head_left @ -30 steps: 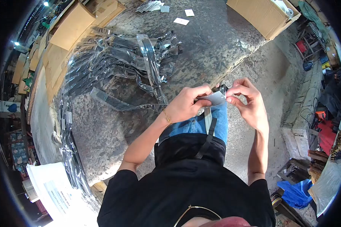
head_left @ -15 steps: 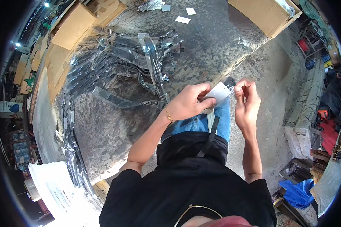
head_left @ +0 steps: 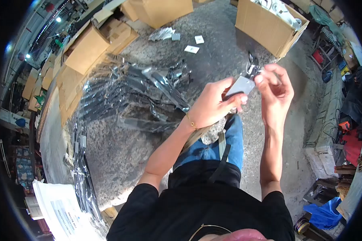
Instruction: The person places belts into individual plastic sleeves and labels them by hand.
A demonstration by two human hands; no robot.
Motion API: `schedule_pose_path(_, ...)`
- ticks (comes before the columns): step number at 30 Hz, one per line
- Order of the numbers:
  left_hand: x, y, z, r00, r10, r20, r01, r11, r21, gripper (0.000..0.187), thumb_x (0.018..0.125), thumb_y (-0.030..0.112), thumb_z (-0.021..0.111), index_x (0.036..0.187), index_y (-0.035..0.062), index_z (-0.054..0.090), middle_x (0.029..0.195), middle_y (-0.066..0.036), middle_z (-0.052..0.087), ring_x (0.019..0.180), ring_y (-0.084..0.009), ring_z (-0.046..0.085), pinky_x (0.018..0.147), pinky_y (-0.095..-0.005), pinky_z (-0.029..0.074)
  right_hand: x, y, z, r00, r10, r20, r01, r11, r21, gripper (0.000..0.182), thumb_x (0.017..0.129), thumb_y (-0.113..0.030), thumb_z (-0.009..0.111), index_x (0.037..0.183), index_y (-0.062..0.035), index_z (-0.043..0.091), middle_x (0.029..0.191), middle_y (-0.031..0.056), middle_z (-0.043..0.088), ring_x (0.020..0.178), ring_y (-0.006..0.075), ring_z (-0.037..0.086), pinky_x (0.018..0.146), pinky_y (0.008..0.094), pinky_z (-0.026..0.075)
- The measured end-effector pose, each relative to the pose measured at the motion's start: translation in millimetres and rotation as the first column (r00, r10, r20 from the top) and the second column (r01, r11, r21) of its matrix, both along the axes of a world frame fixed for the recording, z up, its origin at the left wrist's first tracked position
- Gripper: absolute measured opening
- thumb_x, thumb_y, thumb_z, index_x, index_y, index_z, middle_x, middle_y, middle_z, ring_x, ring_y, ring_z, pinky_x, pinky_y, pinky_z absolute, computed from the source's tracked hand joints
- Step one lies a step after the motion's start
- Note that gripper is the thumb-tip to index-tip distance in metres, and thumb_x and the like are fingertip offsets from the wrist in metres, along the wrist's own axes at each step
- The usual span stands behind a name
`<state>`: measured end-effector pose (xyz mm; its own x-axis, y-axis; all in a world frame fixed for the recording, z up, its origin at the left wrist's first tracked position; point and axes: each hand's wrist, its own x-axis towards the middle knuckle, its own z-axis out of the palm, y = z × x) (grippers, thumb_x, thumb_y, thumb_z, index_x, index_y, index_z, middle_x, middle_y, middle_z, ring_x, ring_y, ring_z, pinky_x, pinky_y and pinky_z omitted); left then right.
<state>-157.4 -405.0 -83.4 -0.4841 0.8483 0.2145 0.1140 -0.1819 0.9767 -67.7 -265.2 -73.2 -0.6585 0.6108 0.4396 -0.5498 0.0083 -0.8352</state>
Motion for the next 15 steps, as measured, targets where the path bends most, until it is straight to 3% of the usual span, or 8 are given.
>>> schedule_pose_path(3,-6.8,0.8,16.2,0.982,-0.004,-0.187,-0.014,0.995,-0.095,0.018,0.088,0.009,0.063,0.100,-0.0027,0.055,0.081,-0.007,0.065,0.072,-0.0065,0.060,0.063,-0.0244,0.050,-12.4,10.9,32.7,0.987,-0.017,-0.161,0.011,0.999,-0.038,0.027,0.081,0.008,0.063,0.106,0.0013,0.057,0.087,0.0082,0.066,0.086,0.0123,0.062,0.076,0.0264,0.051)
schedule_pose_path(5,-11.1,1.4,23.5,0.986,-0.003,-0.168,-0.013,0.996,-0.089,0.029,0.089,0.004,0.061,0.116,-0.0024,0.054,0.096,-0.006,0.066,0.090,-0.0098,0.063,0.081,-0.0256,0.049,-18.6,18.9,53.9,0.966,-0.012,-0.257,0.006,1.000,-0.025,0.025,0.082,0.007,0.063,0.105,0.0016,0.059,0.087,0.0092,0.066,0.084,0.0138,0.063,0.076,0.0273,0.051)
schedule_pose_path(7,-13.0,3.9,28.9,0.970,0.007,-0.243,-0.022,0.998,-0.056,0.024,0.089,0.004,0.060,0.111,-0.0032,0.056,0.097,-0.006,0.067,0.089,-0.0105,0.063,0.082,-0.0257,0.049,-24.4,28.2,73.9,0.940,0.110,-0.324,-0.110,0.994,0.019,0.023,0.083,0.005,0.063,0.105,0.0016,0.060,0.088,0.0100,0.066,0.079,0.0163,0.063,0.075,0.0282,0.051)
schedule_pose_path(9,-9.6,4.7,37.2,0.988,0.054,-0.148,-0.053,0.999,0.008,0.019,0.090,0.005,0.058,0.108,-0.0038,0.056,0.097,-0.007,0.067,0.089,-0.0109,0.064,0.081,-0.0253,0.049,-32.2,38.1,97.6,0.921,0.104,-0.376,-0.112,0.994,0.000,0.020,0.084,0.003,0.063,0.104,0.0046,0.060,0.088,0.0120,0.066,0.076,0.0169,0.062,0.073,0.0292,0.052)
schedule_pose_path(11,-11.8,7.6,37.4,0.979,0.079,-0.190,-0.077,0.997,0.021,0.020,0.092,0.007,0.056,0.108,-0.0039,0.054,0.096,-0.008,0.067,0.087,-0.0125,0.064,0.080,-0.0262,0.050,-40.0,37.6,119.2,0.915,0.088,-0.394,-0.094,0.996,0.003,0.020,0.084,0.002,0.063,0.103,0.0057,0.060,0.089,0.0125,0.066,0.076,0.0166,0.062,0.073,0.0293,0.052)
schedule_pose_path(13,-12.0,9.4,44.1,0.997,0.069,-0.040,-0.064,0.992,0.110,0.022,0.093,0.009,0.055,0.111,-0.0032,0.052,0.096,-0.009,0.066,0.087,-0.0141,0.064,0.080,-0.0277,0.050,-48.5,34.6,133.3,0.915,0.116,-0.387,-0.100,0.993,0.062,0.021,0.084,0.001,0.064,0.104,0.0056,0.060,0.090,0.0124,0.066,0.077,0.0165,0.062,0.073,0.0290,0.052)
schedule_pose_path(15,-14.4,12.3,56.6,0.992,0.079,-0.100,-0.062,0.986,0.155,0.022,0.095,0.012,0.052,0.112,-0.0031,0.051,0.096,-0.010,0.065,0.087,-0.0153,0.064,0.080,-0.0289,0.050,-56.4,32.1,145.3,0.918,0.160,-0.364,-0.109,0.981,0.158,0.022,0.083,0.001,0.065,0.104,0.0053,0.061,0.092,0.0120,0.066,0.079,0.0162,0.063,0.074,0.0276,0.052)
